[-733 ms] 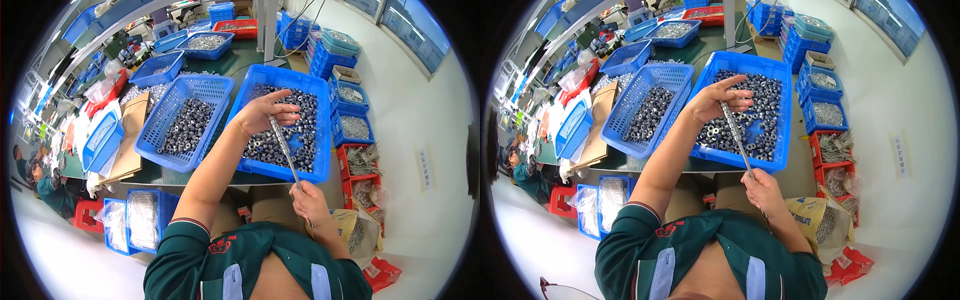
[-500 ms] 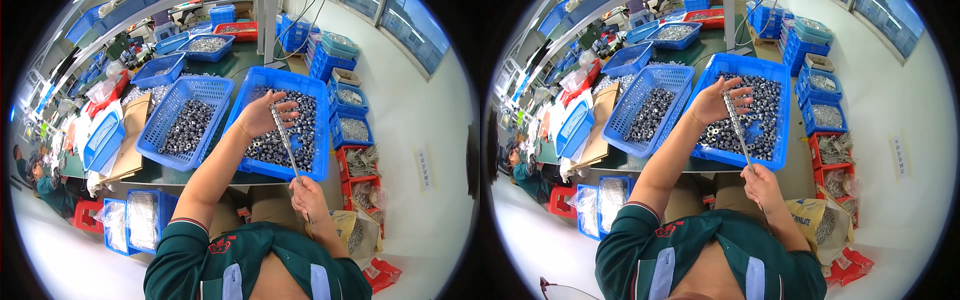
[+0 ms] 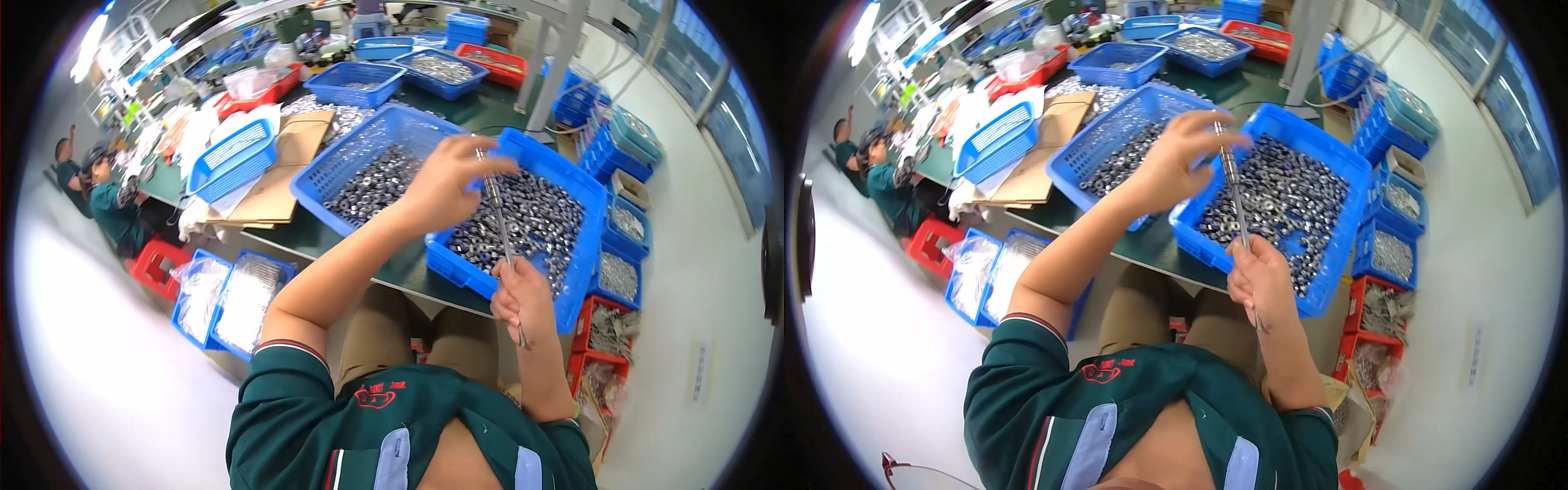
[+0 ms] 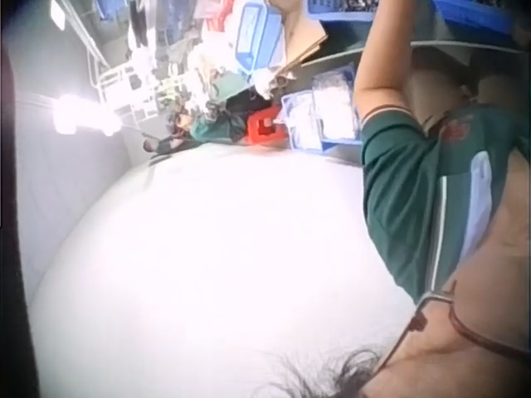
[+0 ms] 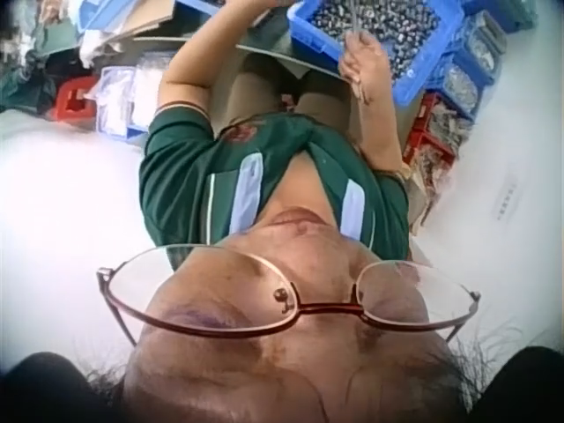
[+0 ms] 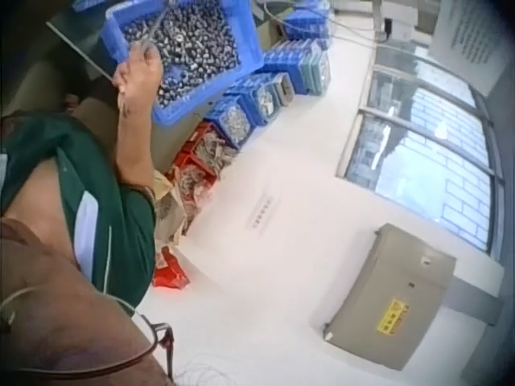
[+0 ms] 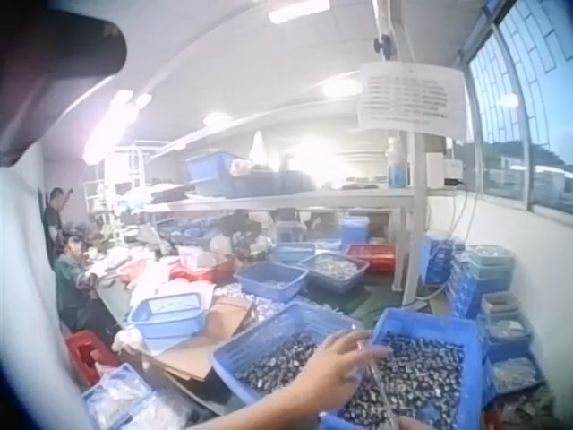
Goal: Picking up and organizing small metal rings from a blue bin using a metal rod tool.
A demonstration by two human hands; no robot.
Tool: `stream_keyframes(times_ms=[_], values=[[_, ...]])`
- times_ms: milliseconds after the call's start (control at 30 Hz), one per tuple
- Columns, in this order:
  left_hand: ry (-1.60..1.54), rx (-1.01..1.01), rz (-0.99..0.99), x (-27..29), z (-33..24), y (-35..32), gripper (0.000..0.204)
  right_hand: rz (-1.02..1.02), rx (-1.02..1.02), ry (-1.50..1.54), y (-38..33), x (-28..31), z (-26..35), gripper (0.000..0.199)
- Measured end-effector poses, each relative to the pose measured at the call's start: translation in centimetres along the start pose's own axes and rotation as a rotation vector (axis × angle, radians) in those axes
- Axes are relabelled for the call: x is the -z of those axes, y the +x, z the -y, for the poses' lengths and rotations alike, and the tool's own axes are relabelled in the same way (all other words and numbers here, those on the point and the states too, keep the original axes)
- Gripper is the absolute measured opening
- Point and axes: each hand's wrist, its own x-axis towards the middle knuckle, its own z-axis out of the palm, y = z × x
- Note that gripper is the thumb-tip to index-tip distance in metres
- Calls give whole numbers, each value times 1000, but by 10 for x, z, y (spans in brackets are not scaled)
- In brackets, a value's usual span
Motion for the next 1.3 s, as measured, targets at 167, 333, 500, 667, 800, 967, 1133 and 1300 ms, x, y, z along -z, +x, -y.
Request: stream_keyframes(times_ms=[167,333,500,667,800,967,1133,1300], values=[[268,-91,257,17,3,-45,30,177,-147,26,43,-43,2,15],[606,129,384,40,57,-66,25,314,-309,116,83,-62,-19,14],[317,258,544,51,115,-88,17,333,-424,170,103,-77,-38,14],[286,333,579,51,156,-107,18,327,-500,165,82,-70,-32,14],[321,383,582,61,178,-113,27,349,-424,118,34,-46,-13,13],[430,444,547,62,147,-67,29,-130,15,-170,-21,2,0,9],[346,159,369,31,73,-1,26,-455,383,-269,-41,59,-13,9],[112,-39,499,-41,21,32,27,-465,479,-140,-48,71,-18,9]])
